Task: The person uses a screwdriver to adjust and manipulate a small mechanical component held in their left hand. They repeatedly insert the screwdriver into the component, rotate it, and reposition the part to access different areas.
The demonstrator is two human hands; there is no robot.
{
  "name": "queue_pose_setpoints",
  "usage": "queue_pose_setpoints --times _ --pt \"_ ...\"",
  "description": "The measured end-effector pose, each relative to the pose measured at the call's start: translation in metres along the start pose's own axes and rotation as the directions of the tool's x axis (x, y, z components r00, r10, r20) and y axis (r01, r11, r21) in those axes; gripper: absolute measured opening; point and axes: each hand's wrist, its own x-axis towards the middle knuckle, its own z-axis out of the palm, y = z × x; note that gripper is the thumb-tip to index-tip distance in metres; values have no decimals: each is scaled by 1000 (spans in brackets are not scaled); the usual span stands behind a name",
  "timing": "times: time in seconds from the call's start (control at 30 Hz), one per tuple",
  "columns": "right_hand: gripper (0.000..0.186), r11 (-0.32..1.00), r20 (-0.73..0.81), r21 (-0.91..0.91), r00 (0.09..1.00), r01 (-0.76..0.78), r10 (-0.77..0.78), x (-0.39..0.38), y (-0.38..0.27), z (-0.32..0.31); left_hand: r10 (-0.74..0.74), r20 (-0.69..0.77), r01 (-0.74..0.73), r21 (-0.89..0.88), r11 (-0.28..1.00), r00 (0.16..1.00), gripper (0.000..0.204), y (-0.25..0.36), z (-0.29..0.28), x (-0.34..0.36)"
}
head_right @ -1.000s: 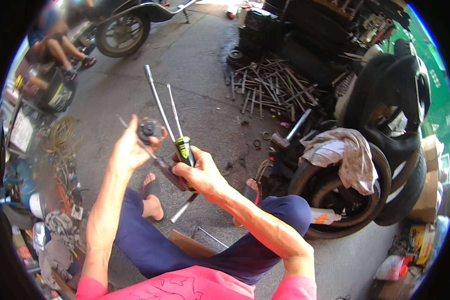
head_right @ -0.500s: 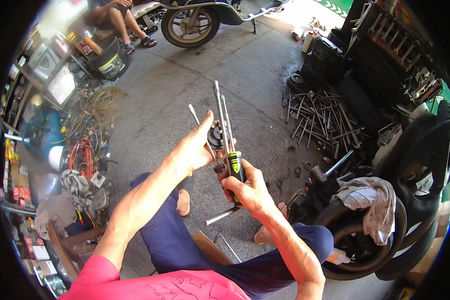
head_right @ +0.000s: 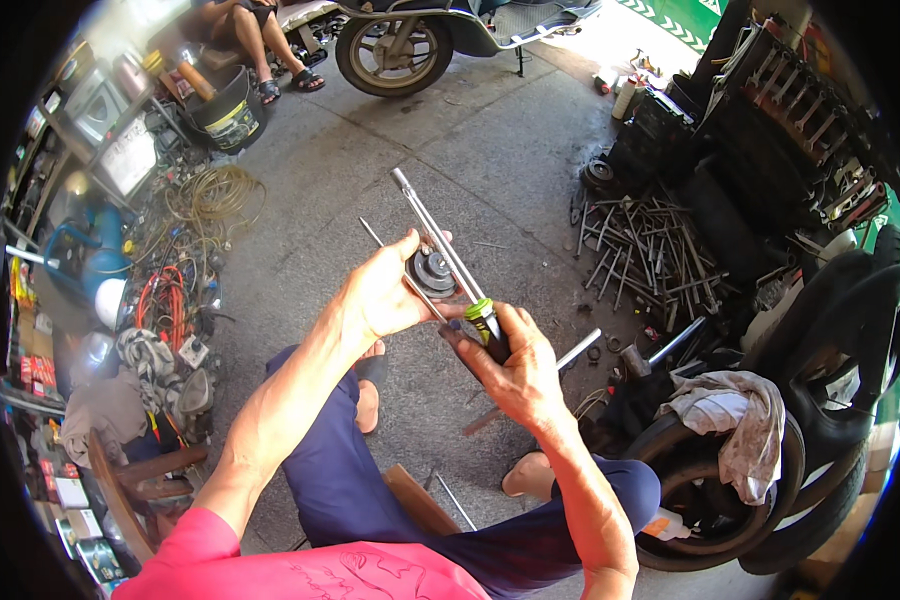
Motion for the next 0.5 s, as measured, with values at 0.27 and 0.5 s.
queue_pose_setpoints --times 0.27,0.5 --pt "43 983 159 -94 973 -156 169 -3 -7 17 -36 -78 45 113 993 996 43 -9 -5 -1" --pt "41 709 409 468 840 -528 356 -3 -10 3 227 -166 -85 599 796 960 46 -11 1 2"
